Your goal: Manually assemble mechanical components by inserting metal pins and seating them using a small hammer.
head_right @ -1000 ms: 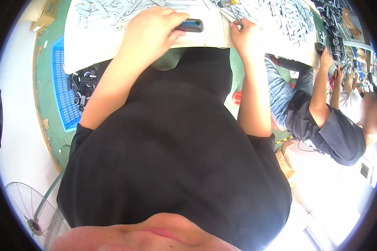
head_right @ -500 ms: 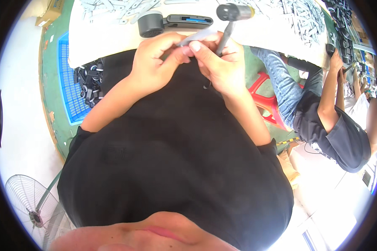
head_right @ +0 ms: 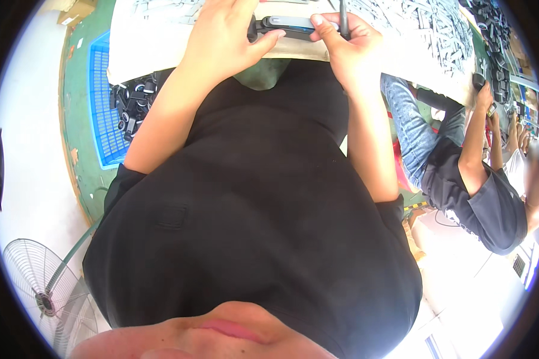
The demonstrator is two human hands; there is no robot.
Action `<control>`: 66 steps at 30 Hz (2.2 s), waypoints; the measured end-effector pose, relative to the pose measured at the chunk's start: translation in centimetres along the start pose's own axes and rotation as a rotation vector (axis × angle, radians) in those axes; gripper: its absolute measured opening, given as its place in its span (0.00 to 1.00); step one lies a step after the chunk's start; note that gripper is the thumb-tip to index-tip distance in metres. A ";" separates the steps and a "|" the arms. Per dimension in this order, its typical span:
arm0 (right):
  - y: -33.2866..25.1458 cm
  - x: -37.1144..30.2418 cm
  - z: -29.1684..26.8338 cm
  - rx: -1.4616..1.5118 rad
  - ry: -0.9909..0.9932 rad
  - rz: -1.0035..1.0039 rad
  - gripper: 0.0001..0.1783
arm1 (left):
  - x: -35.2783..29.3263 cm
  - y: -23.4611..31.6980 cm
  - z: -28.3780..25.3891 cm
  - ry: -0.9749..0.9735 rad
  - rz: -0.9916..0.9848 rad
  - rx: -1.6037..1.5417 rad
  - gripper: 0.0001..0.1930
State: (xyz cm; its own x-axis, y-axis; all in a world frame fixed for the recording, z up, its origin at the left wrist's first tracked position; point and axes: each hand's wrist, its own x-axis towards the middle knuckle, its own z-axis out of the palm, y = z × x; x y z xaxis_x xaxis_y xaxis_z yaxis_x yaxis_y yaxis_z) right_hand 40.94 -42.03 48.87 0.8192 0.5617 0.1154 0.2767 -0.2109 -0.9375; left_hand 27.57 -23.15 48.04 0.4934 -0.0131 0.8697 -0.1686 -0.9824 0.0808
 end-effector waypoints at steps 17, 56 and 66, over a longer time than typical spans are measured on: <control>1.7 1.6 -0.1 -0.117 -0.080 0.092 0.11 | -0.6 -0.5 0.8 -0.314 -0.374 -0.424 0.12; 3.6 -2.8 -2.9 -0.015 -0.054 -0.112 0.25 | -1.4 4.1 5.0 -0.302 -0.195 -0.003 0.04; 3.1 -5.8 -5.4 -0.654 -0.055 -0.435 0.25 | -1.5 4.2 4.6 -0.327 -0.239 -0.052 0.04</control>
State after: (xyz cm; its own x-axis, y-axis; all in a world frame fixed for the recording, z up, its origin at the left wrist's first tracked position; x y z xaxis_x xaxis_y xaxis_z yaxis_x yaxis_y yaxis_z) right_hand 39.75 -50.24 47.09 0.5484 0.7367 0.3955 0.8201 -0.3814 -0.4267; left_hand 30.10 -28.10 44.85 0.7678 0.1473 0.6235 -0.0554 -0.9543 0.2938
